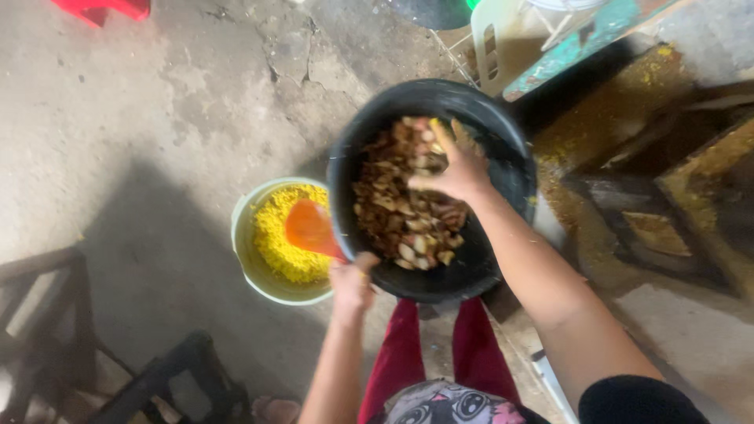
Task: The person feeds chunks of cassava into a manual grinder using a red scoop and their hands. They then collect the ground yellow pulp from the grinder's output container and transfer it into a larger bucket.
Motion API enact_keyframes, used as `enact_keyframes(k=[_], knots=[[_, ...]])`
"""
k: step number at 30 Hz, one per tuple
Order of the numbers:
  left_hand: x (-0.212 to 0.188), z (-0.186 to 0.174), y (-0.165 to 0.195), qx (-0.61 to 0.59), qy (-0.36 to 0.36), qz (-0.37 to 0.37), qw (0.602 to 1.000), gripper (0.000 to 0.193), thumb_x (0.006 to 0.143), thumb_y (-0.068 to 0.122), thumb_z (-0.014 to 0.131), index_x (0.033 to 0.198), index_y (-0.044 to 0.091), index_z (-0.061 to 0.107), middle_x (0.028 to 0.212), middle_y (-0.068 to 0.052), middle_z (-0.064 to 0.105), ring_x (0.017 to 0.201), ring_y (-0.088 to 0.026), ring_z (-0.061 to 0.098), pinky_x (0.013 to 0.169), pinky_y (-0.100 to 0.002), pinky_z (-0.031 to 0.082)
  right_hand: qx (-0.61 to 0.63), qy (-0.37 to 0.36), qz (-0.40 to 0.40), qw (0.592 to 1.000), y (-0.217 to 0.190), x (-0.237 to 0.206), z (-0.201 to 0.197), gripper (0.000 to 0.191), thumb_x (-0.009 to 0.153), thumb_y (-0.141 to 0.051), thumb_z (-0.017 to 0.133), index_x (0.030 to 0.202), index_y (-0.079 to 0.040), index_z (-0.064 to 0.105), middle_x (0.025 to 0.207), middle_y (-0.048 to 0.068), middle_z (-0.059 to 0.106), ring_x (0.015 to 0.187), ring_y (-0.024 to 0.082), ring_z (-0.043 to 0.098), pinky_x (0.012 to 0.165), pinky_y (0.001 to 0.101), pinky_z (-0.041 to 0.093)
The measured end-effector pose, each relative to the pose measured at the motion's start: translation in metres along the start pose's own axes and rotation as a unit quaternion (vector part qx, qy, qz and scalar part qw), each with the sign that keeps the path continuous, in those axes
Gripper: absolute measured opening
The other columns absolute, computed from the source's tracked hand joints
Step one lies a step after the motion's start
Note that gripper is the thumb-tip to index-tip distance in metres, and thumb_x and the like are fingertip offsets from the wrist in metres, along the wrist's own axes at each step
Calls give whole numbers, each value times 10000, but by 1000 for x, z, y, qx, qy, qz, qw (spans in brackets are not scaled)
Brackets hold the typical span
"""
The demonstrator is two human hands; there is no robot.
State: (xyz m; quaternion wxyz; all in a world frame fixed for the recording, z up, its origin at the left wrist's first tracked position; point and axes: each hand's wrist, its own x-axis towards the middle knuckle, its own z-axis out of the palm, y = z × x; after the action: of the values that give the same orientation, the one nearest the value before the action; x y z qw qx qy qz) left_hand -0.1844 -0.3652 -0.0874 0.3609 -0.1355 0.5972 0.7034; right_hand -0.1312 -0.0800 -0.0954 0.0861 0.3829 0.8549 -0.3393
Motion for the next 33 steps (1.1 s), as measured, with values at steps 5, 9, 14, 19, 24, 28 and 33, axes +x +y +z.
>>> enact_keyframes(k=[5, 9, 14, 19, 24, 28, 33], knots=[[-22, 36, 19, 20, -17, 23, 999, 303, 730, -133, 624, 983, 21, 688, 823, 12, 644, 688, -105, 590, 601, -258, 470, -113, -81, 55, 989, 9, -17, 34, 1297, 633, -679, 909, 1615, -275, 163, 1690, 213, 65, 1511, 518, 87, 1195, 589, 190], [-9, 23, 39, 66, -8, -7, 998, 269, 719, -130, 617, 910, 48, 679, 770, 18, 652, 617, -112, 576, 549, -266, 462, -96, -189, 150, 966, 4, -6, 40, 1273, 746, -576, 865, 1708, -250, 99, 1651, 204, 274, 1542, 459, 233, 1268, 569, 216], [5, 15, 42, 38, 16, 18, 999, 218, 733, -131, 594, 891, -5, 676, 775, -25, 648, 635, -135, 591, 567, -276, 466, -98, -111, 106, 983, -33, -33, 42, 1155, 714, -491, 844, 1661, -333, 201, 1720, 148, 259, 1457, 356, 390, 1175, 513, 327], [7, 19, 40, 48, -4, 34, 998, 255, 720, -108, 600, 937, 0, 680, 807, -15, 666, 669, -125, 611, 608, -269, 496, -132, -194, 134, 963, -34, -29, 33, 1065, 791, -524, 841, 1620, -314, 207, 1584, 175, 348, 1453, 399, 340, 1201, 575, 263], [-5, 42, 36, 16, -8, 16, 1000, 318, 711, -92, 598, 1003, 13, 667, 809, -10, 678, 668, -129, 636, 602, -271, 523, -67, -80, 114, 988, -2, -28, 67, 863, 832, -169, 791, 1583, -209, 367, 1545, 231, 398, 1380, 407, 426, 1152, 504, 353], [-33, 60, 44, 30, -26, -22, 999, 278, 738, -119, 605, 988, -3, 641, 740, -54, 638, 557, -194, 620, 489, -327, 518, 47, 56, 59, 996, 20, -65, 94, 611, 927, -64, 679, 1515, -131, 527, 1472, 193, 557, 1325, 376, 552, 1090, 462, 466], [-78, 57, 82, -46, -59, -65, 995, 246, 736, -174, 588, 933, -37, 644, 769, -95, 684, 612, -228, 683, 551, -370, 593, 413, 29, 98, 905, 34, -106, 55, 738, 811, 31, 734, 1497, -105, 498, 1109, 185, 660, 1031, 375, 660, 824, 369, 544]])
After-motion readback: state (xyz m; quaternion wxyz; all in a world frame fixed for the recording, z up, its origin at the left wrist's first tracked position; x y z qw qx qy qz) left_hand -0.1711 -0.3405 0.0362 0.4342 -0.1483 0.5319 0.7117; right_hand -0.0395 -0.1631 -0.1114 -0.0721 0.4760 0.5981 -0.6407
